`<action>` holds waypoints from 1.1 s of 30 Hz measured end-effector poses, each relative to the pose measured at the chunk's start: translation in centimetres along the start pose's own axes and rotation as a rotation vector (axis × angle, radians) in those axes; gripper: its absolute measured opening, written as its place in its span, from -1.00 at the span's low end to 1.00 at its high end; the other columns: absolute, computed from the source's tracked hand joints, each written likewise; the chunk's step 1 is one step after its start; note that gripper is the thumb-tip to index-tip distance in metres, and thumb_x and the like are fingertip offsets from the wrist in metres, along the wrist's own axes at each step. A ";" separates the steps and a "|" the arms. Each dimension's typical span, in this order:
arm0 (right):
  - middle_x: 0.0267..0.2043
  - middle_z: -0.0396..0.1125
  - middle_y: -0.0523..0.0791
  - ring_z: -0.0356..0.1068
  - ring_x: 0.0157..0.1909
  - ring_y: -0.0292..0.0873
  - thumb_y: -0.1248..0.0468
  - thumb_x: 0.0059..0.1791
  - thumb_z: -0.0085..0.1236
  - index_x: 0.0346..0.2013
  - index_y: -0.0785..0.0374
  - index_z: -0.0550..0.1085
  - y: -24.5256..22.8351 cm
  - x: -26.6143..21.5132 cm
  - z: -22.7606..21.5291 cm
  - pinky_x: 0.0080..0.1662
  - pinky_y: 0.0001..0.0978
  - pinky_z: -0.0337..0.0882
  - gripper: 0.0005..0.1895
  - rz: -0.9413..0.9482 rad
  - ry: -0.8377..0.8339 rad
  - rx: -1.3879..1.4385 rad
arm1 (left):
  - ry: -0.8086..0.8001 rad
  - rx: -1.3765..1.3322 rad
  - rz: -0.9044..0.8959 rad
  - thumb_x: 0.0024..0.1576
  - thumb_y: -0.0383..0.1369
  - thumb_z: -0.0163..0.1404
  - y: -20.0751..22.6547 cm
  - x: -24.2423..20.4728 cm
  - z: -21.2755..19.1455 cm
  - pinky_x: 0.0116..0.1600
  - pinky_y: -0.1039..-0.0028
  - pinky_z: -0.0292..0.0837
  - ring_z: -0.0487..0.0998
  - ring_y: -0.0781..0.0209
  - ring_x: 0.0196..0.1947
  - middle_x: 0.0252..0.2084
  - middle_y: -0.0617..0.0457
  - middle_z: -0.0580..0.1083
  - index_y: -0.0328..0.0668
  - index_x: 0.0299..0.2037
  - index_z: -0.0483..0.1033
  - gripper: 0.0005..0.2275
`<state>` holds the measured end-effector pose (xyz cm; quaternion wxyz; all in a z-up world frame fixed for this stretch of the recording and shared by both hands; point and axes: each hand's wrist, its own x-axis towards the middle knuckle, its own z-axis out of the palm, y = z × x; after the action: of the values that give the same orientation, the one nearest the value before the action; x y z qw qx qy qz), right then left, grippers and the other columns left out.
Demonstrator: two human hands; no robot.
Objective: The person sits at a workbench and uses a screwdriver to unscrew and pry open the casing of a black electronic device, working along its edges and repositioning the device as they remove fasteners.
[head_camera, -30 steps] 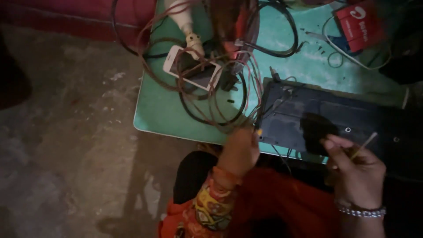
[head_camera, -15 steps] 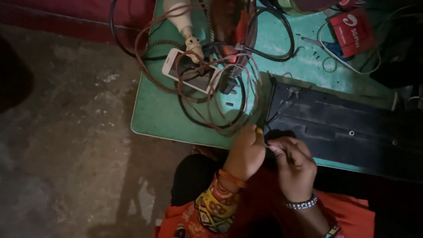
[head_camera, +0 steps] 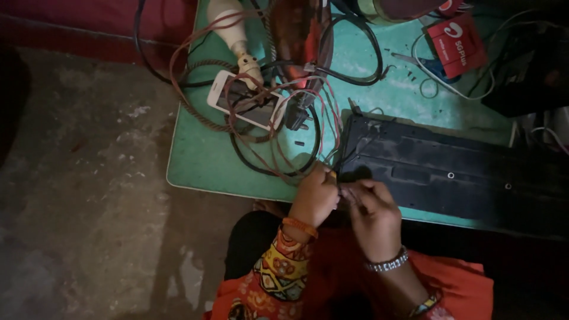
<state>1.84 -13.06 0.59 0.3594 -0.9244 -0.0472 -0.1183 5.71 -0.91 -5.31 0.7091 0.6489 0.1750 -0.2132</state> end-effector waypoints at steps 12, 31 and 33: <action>-0.01 0.43 0.04 0.52 -0.28 -0.06 0.53 -0.23 0.30 -0.08 0.32 0.62 -1.2 -0.8 -0.5 -0.24 -0.32 0.53 -0.59 -0.013 -0.166 -0.142 | 0.087 0.687 0.915 0.24 -0.52 -0.07 -5.8 2.3 -1.1 -0.08 0.20 0.44 0.51 -0.11 -0.17 -0.17 -0.24 0.44 -0.45 -0.30 0.44 -0.89; -0.10 0.46 -0.04 0.53 -0.23 -0.17 0.39 -0.08 0.34 -0.19 0.35 0.60 0.0 -0.9 0.7 -0.21 -0.40 0.52 -0.82 0.100 0.043 -0.009 | -0.115 -0.093 -0.025 0.28 -0.41 -0.15 -2.0 1.1 -1.2 -0.42 0.36 0.39 0.44 0.20 -0.56 -0.45 -0.06 0.40 -0.42 -0.21 0.40 -0.84; -0.10 0.46 -0.03 0.53 -0.25 -0.19 0.37 -0.08 0.35 -0.18 0.38 0.59 0.4 -0.9 1.1 -0.26 -0.44 0.53 -0.79 0.114 0.038 0.000 | -0.061 0.156 0.336 0.25 -0.45 -0.12 -3.5 1.6 -1.6 -0.28 0.38 0.40 0.50 0.16 -0.42 -0.40 -0.09 0.45 -0.46 -0.23 0.46 -0.84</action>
<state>1.19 -12.59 -0.66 0.3665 -0.9232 0.0122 -0.1152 5.33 0.33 -9.25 0.6873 0.7152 0.0256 -0.1242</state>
